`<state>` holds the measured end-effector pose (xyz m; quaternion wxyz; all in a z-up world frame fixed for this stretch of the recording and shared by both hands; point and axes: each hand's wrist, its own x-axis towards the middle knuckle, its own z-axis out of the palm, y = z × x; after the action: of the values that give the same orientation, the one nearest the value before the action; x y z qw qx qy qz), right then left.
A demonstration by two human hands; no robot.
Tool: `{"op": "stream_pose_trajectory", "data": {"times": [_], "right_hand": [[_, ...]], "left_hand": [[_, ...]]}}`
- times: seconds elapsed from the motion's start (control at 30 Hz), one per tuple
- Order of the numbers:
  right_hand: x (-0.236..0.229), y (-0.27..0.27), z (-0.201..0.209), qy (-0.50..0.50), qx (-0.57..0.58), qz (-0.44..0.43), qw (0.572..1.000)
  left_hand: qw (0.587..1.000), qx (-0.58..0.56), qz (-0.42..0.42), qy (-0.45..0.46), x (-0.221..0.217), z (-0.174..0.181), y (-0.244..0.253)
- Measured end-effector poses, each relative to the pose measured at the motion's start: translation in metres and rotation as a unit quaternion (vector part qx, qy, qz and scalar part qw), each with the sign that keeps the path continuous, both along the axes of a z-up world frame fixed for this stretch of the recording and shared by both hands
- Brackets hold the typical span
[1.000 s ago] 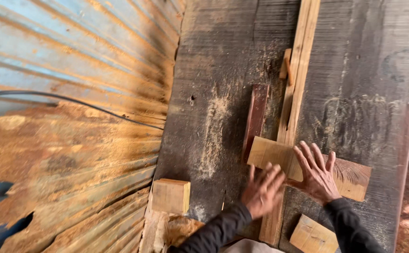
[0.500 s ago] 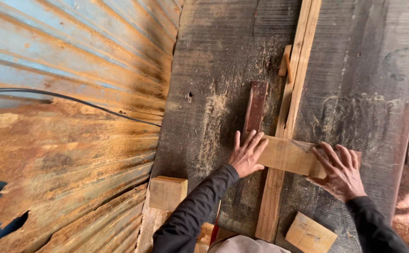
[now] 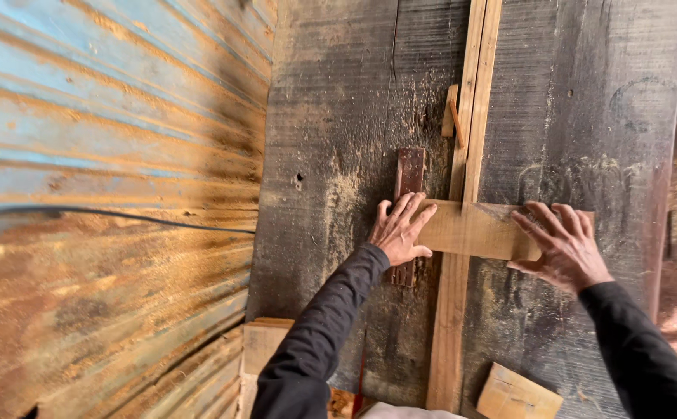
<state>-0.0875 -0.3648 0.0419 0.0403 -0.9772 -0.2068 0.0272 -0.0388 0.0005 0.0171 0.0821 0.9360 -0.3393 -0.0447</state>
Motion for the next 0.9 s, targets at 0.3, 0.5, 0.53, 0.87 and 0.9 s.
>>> {"op": "stream_pose_trajectory", "data": {"times": [0.3,0.5,0.53,0.87,0.9], "right_hand": [[0.04,-0.008,-0.011,0.01,-0.025,-0.008,1.0],[0.076,-0.007,0.0,0.02,-0.024,-0.028,0.999],[0.081,-0.008,0.002,0.011,-0.011,-0.043,0.999],[-0.061,-0.009,-0.005,0.09,0.003,-0.124,0.988],[-0.072,0.002,-0.009,0.071,0.023,-0.11,0.991]], "left_hand": [[0.998,0.016,-0.013,0.06,0.045,0.011,-0.006],[0.999,0.013,-0.006,0.041,0.081,0.028,-0.017],[0.999,0.013,0.002,0.042,0.087,0.03,-0.021],[0.948,0.029,0.023,0.318,-0.114,0.086,0.007],[0.963,-0.029,0.004,0.269,-0.136,0.078,0.018]]}}
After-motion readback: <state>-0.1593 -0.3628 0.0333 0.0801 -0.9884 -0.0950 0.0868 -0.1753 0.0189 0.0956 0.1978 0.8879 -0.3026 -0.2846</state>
